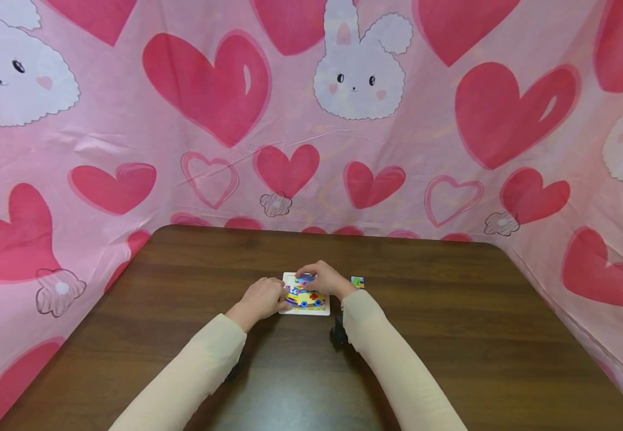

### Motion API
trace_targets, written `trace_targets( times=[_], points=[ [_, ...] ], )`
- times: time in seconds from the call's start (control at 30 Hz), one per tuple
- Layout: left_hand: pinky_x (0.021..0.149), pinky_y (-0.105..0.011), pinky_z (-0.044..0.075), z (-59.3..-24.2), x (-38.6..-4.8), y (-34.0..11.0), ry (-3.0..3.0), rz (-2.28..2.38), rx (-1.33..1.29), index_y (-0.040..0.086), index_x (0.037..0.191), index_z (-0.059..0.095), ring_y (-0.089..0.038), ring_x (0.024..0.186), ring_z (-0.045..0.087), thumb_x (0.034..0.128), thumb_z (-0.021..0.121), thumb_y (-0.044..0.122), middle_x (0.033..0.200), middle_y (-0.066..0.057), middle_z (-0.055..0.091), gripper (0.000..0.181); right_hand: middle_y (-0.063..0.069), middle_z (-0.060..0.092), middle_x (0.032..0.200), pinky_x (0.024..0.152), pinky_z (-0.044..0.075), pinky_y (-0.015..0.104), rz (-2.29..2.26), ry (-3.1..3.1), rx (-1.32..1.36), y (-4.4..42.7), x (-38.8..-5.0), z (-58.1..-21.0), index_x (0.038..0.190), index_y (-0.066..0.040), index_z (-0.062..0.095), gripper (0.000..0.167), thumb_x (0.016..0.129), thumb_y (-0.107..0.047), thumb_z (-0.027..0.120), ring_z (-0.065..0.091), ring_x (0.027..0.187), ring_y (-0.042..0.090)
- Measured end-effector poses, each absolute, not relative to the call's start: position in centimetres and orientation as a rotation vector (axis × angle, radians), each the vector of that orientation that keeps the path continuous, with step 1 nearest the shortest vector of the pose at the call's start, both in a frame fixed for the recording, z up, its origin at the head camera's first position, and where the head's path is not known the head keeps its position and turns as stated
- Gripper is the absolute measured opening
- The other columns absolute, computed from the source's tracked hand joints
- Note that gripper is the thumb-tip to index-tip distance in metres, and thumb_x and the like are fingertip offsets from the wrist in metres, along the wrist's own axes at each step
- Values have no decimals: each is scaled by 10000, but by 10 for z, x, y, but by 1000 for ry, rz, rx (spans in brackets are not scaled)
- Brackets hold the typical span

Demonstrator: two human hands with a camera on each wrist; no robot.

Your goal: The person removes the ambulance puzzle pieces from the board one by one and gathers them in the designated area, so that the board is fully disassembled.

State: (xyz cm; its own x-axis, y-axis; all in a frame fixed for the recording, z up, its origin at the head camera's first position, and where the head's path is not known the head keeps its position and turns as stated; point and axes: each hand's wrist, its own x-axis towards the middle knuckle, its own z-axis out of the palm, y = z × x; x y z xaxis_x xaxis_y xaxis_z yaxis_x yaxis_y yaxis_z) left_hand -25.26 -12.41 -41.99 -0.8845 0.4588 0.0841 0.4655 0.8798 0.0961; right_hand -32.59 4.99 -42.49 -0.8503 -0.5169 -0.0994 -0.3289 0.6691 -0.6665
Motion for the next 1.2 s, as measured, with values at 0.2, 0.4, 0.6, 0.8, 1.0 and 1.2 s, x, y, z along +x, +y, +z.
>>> trace_targets(
  times=[0.2,0.4,0.6,0.8,1.0,1.2],
  points=[
    [786,-349,415,-420,-254,-125,-2989,-160,-728,142,679,626,-158,635,434,784,726,333,663,39,484,240,64,513,921,757,413,335,-1119,2603,-581,51,-327,-426,1111,-44,575,267,853,-52,642,463,835,207],
    [779,-345,417,-419,-254,-125,-2996,-161,-724,140,679,623,-158,630,429,781,728,338,655,38,476,246,61,540,836,703,419,321,-1243,2586,-477,55,-328,-427,950,-51,643,95,857,-64,629,485,777,203],
    [797,-347,419,-419,-253,-125,-3024,-193,-687,109,794,695,-165,660,452,779,728,342,713,15,539,236,57,552,860,729,432,343,-1293,2562,-459,57,-327,-426,938,-88,657,78,870,-82,620,498,804,220],
    [826,-376,424,-423,-252,-124,-2998,-220,-714,84,829,696,-204,738,532,789,725,318,833,-35,616,239,62,539,817,677,422,298,-1369,2525,-416,61,-326,-430,956,-82,659,89,874,-93,625,497,769,204],
    [843,-383,413,-423,-252,-124,-2970,-205,-730,73,799,687,-230,802,566,796,720,308,888,-64,632,237,67,526,788,608,442,276,-1450,2510,-414,65,-325,-426,970,-54,656,110,864,-73,634,506,711,189],
    [824,-370,419,-423,-253,-124,-2976,-199,-724,80,805,698,-204,752,535,789,725,316,857,-49,624,238,76,522,772,597,479,292,-1491,2482,-377,71,-326,-419,985,-51,653,125,862,-67,638,519,669,182]
  ],
)
